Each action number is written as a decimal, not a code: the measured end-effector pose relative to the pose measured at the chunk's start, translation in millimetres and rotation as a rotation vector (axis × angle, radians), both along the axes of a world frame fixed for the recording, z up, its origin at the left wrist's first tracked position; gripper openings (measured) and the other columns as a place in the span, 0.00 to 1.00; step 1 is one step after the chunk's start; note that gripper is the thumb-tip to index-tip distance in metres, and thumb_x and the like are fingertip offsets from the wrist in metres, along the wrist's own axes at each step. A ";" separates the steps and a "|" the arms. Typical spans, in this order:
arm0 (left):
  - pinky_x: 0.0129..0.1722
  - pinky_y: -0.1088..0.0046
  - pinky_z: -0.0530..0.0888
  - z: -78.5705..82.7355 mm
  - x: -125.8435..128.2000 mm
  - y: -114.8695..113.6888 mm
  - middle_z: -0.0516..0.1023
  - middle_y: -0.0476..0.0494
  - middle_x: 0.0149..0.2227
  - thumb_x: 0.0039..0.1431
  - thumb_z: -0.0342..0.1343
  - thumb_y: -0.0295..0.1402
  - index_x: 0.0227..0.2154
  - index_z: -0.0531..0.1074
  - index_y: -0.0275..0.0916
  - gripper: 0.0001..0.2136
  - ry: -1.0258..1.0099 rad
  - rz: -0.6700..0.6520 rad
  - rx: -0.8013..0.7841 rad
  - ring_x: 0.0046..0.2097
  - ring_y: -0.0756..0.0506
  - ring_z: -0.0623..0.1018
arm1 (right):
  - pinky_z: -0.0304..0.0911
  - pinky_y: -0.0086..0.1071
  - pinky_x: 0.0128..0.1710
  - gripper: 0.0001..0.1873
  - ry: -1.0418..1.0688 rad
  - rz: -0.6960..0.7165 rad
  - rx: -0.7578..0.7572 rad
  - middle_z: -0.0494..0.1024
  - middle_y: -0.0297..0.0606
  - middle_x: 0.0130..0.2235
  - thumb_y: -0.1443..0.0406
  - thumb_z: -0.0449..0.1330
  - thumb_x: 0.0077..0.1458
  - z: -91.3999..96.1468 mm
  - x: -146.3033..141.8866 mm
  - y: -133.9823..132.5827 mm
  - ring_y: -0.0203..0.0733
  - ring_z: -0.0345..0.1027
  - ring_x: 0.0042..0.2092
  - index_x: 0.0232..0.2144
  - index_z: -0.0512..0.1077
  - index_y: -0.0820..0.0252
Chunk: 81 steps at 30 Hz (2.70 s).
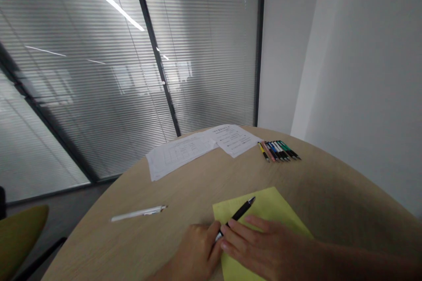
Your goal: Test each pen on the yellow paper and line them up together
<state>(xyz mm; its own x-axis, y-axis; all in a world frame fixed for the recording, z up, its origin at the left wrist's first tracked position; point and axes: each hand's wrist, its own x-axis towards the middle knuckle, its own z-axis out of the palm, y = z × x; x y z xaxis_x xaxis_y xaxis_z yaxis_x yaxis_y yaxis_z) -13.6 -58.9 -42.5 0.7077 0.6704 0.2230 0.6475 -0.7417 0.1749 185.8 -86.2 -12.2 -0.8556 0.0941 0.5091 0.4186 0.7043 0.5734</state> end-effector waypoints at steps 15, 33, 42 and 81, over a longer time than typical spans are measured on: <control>0.36 0.70 0.69 17.9 -3.5 -11.6 0.73 0.41 0.33 0.54 0.43 0.42 0.34 0.65 0.37 0.14 -0.236 -0.121 -0.073 0.36 0.44 0.73 | 0.59 0.32 0.28 0.17 0.128 -0.111 -0.389 0.74 0.41 0.31 0.72 0.44 0.54 2.8 18.0 21.7 0.38 0.65 0.31 0.44 0.65 0.64; 0.54 0.65 0.57 -36.3 -6.5 16.2 0.50 0.39 0.59 0.61 0.41 0.32 0.58 0.38 0.39 0.25 0.183 -0.528 0.108 0.58 0.43 0.53 | 0.49 0.24 0.17 0.13 1.504 0.457 -2.093 0.56 0.26 0.14 0.57 0.51 0.46 34.9 61.8 69.3 0.28 0.49 0.16 0.19 0.62 0.61; 0.53 0.64 0.59 -31.1 -6.2 14.7 0.53 0.37 0.58 0.61 0.41 0.31 0.58 0.41 0.39 0.24 0.147 -0.532 0.111 0.58 0.42 0.54 | 0.38 0.23 0.10 0.27 1.378 0.491 -2.259 0.41 0.24 0.09 0.50 0.37 0.51 43.6 72.4 69.6 0.28 0.33 0.12 0.09 0.46 0.57; 0.52 0.61 0.60 -37.4 -1.7 11.1 0.51 0.35 0.58 0.61 0.41 0.37 0.58 0.44 0.37 0.24 0.139 -0.455 0.097 0.58 0.40 0.54 | 0.44 0.23 0.16 0.11 1.321 -0.242 -1.478 0.55 0.22 0.15 0.62 0.58 0.39 -27.1 35.5 74.3 0.26 0.47 0.17 0.19 0.57 0.59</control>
<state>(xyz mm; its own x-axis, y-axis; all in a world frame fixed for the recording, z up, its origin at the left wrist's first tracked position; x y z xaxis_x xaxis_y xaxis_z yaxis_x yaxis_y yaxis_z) -15.3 -47.9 -79.8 0.9516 0.2670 0.1522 0.2663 -0.9636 0.0256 221.3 -11.9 -39.3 0.0078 0.9912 0.1324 0.1594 0.1295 -0.9787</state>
